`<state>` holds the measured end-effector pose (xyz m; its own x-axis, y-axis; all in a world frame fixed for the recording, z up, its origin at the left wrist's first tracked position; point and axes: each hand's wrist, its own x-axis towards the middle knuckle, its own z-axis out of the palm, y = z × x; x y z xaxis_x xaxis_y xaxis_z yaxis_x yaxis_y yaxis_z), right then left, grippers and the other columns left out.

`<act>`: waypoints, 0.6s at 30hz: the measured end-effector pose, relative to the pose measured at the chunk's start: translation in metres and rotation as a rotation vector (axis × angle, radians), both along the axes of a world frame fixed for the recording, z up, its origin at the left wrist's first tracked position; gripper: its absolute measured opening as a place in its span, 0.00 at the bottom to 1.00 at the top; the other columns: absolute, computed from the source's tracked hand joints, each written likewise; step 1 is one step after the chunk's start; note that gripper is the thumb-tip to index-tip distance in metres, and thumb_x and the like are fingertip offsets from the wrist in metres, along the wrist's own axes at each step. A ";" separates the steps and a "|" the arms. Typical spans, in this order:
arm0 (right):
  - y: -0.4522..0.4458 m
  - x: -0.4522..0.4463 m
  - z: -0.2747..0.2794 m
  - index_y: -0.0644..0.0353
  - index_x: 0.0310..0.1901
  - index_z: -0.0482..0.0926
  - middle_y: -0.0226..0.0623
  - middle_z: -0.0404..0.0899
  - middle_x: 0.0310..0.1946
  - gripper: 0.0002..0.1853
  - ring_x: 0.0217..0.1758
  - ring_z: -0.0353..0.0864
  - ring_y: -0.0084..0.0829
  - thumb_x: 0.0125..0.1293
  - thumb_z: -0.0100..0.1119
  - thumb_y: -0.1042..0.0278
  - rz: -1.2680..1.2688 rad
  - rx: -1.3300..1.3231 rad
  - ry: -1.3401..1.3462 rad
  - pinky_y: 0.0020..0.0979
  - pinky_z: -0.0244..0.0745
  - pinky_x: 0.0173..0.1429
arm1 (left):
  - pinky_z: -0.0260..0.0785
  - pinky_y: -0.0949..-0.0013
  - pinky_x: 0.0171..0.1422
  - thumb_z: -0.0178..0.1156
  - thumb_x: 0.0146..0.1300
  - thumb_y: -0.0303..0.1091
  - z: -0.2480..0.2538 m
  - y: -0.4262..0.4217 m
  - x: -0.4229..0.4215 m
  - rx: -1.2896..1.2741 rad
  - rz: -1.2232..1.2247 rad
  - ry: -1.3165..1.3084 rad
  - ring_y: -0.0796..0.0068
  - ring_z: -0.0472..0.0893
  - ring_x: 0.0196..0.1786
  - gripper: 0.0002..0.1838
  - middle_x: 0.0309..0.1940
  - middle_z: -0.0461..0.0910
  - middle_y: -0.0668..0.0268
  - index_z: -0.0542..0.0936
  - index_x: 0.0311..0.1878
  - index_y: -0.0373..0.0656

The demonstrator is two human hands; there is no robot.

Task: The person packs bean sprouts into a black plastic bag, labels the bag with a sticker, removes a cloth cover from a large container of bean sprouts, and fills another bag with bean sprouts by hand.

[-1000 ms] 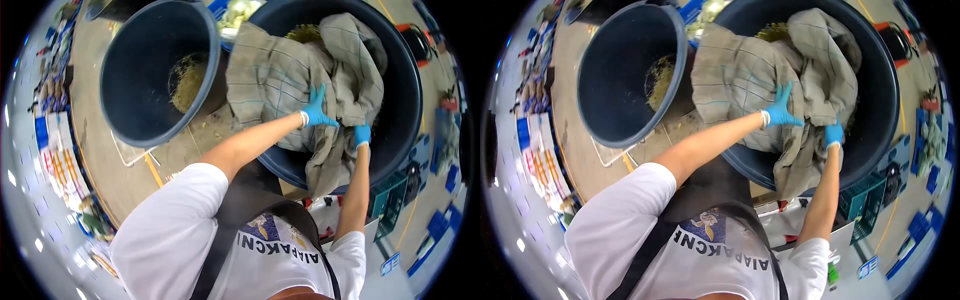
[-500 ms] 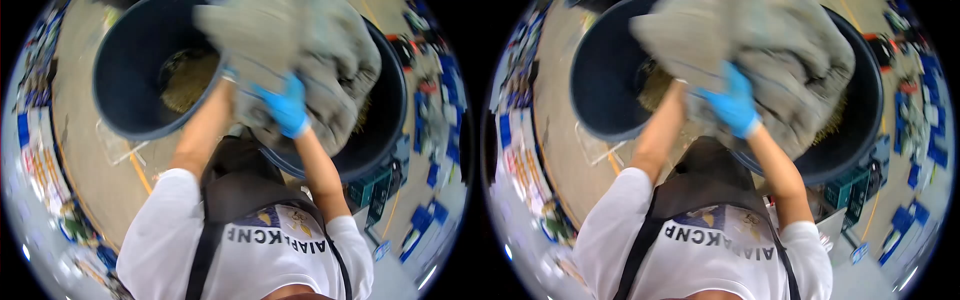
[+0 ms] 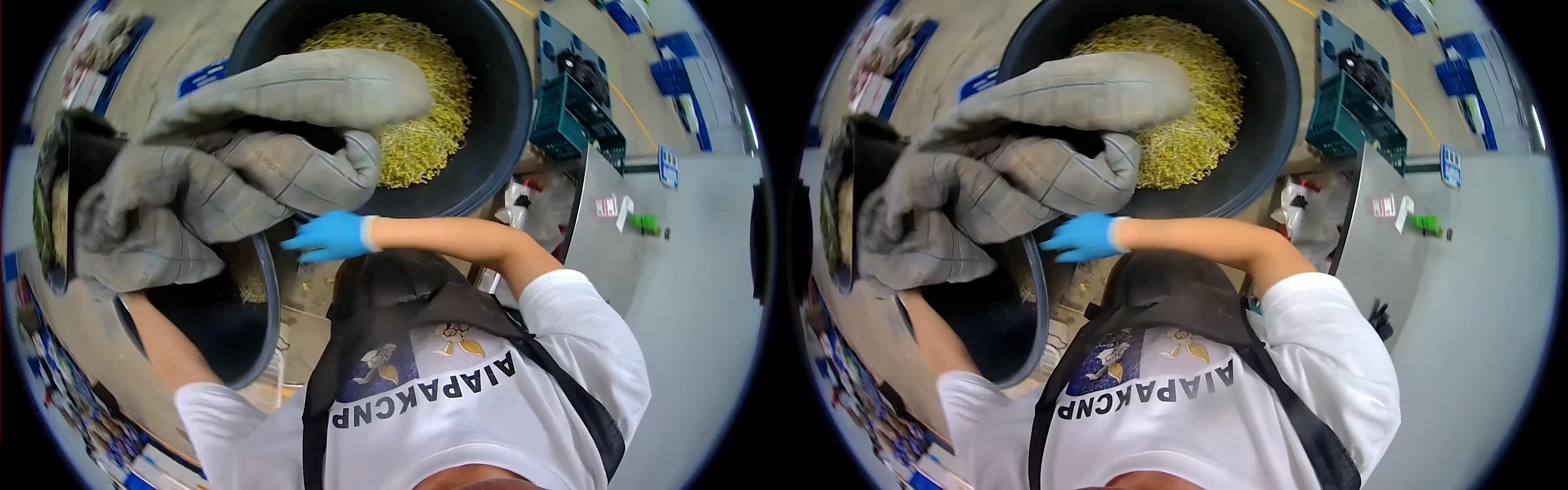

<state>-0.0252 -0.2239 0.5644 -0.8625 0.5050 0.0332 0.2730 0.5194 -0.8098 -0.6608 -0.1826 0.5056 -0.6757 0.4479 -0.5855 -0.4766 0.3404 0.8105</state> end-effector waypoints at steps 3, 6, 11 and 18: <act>-0.043 0.132 -0.056 0.54 0.61 0.73 0.44 0.77 0.54 0.23 0.55 0.76 0.45 0.68 0.51 0.53 -0.396 -0.258 -0.212 0.37 0.71 0.59 | 0.67 0.64 0.62 0.54 0.66 0.43 -0.021 -0.035 0.045 -0.031 0.082 0.177 0.64 0.74 0.57 0.24 0.58 0.74 0.57 0.71 0.61 0.41; -0.105 0.239 -0.062 0.56 0.58 0.76 0.42 0.79 0.52 0.20 0.55 0.78 0.42 0.67 0.54 0.58 -1.022 -0.431 -0.293 0.35 0.72 0.59 | 0.69 0.56 0.58 0.60 0.62 0.38 0.019 -0.063 0.215 -0.240 0.187 1.588 0.55 0.75 0.52 0.21 0.50 0.76 0.51 0.74 0.52 0.33; -0.166 0.270 -0.085 0.55 0.57 0.76 0.44 0.81 0.48 0.20 0.48 0.82 0.41 0.65 0.55 0.58 -1.401 -0.439 -0.347 0.35 0.75 0.53 | 0.55 0.54 0.70 0.75 0.35 0.56 0.069 -0.022 0.512 0.095 -1.286 1.833 0.46 0.57 0.71 0.61 0.71 0.56 0.50 0.56 0.72 0.44; -0.200 0.203 -0.084 0.57 0.62 0.71 0.48 0.74 0.58 0.29 0.61 0.73 0.47 0.65 0.52 0.47 -1.022 -0.590 -0.234 0.39 0.65 0.66 | 0.68 0.55 0.59 0.65 0.50 0.40 -0.055 0.184 0.505 0.062 -1.644 1.451 0.48 0.75 0.56 0.32 0.53 0.77 0.48 0.73 0.60 0.40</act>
<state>0.1775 -0.4236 0.4802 -0.0085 0.8432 -0.5375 0.5144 -0.4572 -0.7255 -0.1558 0.0013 0.4505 0.3843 0.9133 -0.1350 0.9031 -0.3416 0.2602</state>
